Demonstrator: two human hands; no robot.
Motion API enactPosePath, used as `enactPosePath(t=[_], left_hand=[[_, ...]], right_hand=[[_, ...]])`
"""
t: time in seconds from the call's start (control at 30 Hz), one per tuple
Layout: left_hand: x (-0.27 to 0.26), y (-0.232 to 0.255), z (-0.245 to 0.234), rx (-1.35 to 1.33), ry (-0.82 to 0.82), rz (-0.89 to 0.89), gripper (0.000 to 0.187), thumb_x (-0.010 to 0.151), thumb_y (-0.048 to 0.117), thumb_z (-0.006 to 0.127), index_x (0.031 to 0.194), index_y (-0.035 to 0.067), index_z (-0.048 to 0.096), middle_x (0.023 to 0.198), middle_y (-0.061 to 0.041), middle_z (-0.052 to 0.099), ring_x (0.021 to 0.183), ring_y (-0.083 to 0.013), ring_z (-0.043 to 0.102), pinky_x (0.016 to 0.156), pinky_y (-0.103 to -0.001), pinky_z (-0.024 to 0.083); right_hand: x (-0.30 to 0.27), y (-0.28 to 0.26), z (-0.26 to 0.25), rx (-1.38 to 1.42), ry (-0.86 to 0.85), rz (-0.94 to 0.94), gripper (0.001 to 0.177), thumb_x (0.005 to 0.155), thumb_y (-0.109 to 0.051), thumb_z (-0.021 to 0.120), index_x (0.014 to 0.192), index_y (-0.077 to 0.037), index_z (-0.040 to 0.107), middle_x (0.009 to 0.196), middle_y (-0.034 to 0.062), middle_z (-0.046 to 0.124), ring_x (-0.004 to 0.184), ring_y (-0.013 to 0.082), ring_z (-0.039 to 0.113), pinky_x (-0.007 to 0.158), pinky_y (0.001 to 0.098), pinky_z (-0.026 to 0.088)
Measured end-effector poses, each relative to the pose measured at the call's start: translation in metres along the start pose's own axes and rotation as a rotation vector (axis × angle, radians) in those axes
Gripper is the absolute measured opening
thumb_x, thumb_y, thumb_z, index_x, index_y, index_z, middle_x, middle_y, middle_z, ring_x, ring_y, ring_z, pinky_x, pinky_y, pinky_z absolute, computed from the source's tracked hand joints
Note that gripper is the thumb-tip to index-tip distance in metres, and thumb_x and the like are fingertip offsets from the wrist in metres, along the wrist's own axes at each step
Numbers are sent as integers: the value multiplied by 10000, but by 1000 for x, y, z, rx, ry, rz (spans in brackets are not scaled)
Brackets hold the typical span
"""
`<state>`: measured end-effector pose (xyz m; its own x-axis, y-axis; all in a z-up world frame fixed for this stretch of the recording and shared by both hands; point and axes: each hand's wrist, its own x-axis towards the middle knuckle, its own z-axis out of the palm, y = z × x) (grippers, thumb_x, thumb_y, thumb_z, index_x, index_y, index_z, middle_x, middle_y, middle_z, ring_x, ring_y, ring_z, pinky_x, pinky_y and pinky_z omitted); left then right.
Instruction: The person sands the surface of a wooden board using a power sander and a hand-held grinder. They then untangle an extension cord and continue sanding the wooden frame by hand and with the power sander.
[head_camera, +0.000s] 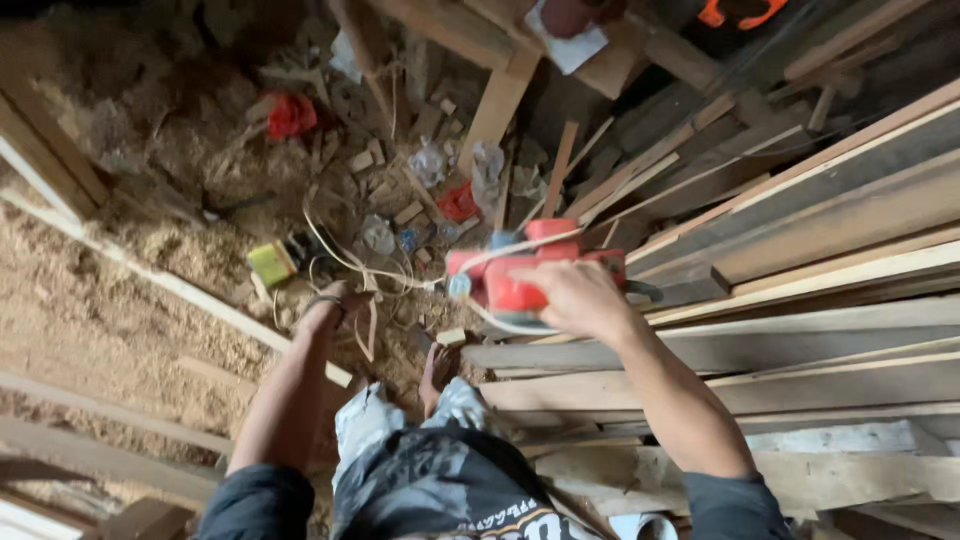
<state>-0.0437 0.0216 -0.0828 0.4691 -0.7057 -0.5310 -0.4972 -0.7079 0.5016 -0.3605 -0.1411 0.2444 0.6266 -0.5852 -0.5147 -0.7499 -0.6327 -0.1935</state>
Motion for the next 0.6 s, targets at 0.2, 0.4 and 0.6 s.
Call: enactPosePath(t=[0.2, 0.4, 0.6], left_hand=[[-37, 219, -58, -612, -756, -166, 587, 1026, 360, 322, 1559, 176, 484, 1551, -51, 555, 1324, -154, 600, 1012, -344, 457], [-61, 316, -55, -636, -753, 343, 655, 710, 609, 855, 1162, 140, 781, 1187, -74, 763, 1119, -273, 703, 1058, -400, 501], [-5, 195, -125, -894, -14, 352, 190, 803, 413, 705, 900, 262, 769, 857, 30, 726, 826, -187, 745, 798, -334, 577]], right_hand=[[-14, -29, 14, -320, -120, -374, 445, 768, -113, 649, 1158, -323, 691, 1017, 23, 739, 1039, 283, 715, 923, 450, 547], [-7, -45, 20, -304, -200, -474, 399, 739, -126, 728, 1112, -254, 669, 999, 81, 736, 1014, 333, 721, 891, 498, 554], [8, -4, 19, 98, -215, -76, 415, 821, -486, 732, 1129, -216, 670, 1074, 151, 759, 1073, 402, 715, 904, 547, 545]])
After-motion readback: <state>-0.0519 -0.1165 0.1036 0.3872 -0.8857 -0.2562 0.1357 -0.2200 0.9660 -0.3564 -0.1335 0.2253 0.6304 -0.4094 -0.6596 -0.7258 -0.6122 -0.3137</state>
